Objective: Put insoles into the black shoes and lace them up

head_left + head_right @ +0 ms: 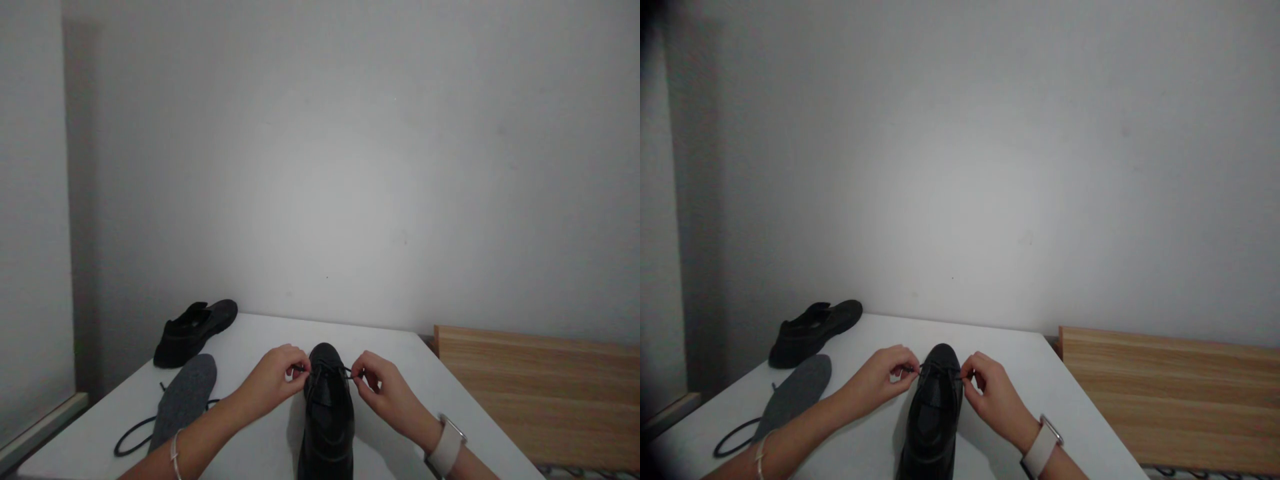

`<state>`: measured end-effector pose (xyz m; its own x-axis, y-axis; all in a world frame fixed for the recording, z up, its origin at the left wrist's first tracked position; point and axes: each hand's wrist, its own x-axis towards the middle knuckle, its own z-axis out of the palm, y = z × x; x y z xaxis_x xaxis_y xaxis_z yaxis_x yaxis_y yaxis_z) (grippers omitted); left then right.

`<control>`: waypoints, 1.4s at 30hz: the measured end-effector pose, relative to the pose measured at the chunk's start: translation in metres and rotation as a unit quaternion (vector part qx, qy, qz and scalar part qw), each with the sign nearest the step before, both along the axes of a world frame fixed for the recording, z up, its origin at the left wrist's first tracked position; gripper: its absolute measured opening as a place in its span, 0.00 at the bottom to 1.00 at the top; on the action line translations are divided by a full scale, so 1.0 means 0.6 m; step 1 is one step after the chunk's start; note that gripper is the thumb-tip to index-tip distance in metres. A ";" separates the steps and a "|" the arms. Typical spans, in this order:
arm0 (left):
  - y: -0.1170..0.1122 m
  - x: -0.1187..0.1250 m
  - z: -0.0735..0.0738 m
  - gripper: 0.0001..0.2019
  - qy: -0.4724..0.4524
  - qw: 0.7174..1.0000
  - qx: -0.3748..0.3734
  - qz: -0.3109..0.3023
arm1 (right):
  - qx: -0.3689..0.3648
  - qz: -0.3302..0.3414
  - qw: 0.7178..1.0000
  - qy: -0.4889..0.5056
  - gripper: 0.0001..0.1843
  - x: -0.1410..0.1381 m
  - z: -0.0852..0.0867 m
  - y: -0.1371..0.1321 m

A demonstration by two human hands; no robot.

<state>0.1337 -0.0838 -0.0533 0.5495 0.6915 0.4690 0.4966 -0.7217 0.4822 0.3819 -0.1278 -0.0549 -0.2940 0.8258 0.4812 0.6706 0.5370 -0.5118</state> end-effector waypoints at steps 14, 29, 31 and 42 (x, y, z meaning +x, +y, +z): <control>-0.016 0.026 -0.003 0.11 0.046 0.998 0.024 0.034 | 0.029 0.004 0.999 -0.012 0.13 -0.030 -0.004 -0.001; -0.034 0.081 0.032 0.13 0.224 0.971 0.038 0.073 | -0.004 -0.096 0.940 -0.328 0.17 -0.098 0.048 -0.021; -0.029 0.082 0.033 0.11 0.216 0.972 0.046 0.082 | -0.007 -0.105 0.933 -0.343 0.17 -0.106 0.051 -0.018; 0.006 0.055 0.078 0.10 -0.192 0.977 -0.095 -0.021 | -0.029 -0.004 0.969 0.247 0.10 -0.062 0.047 0.043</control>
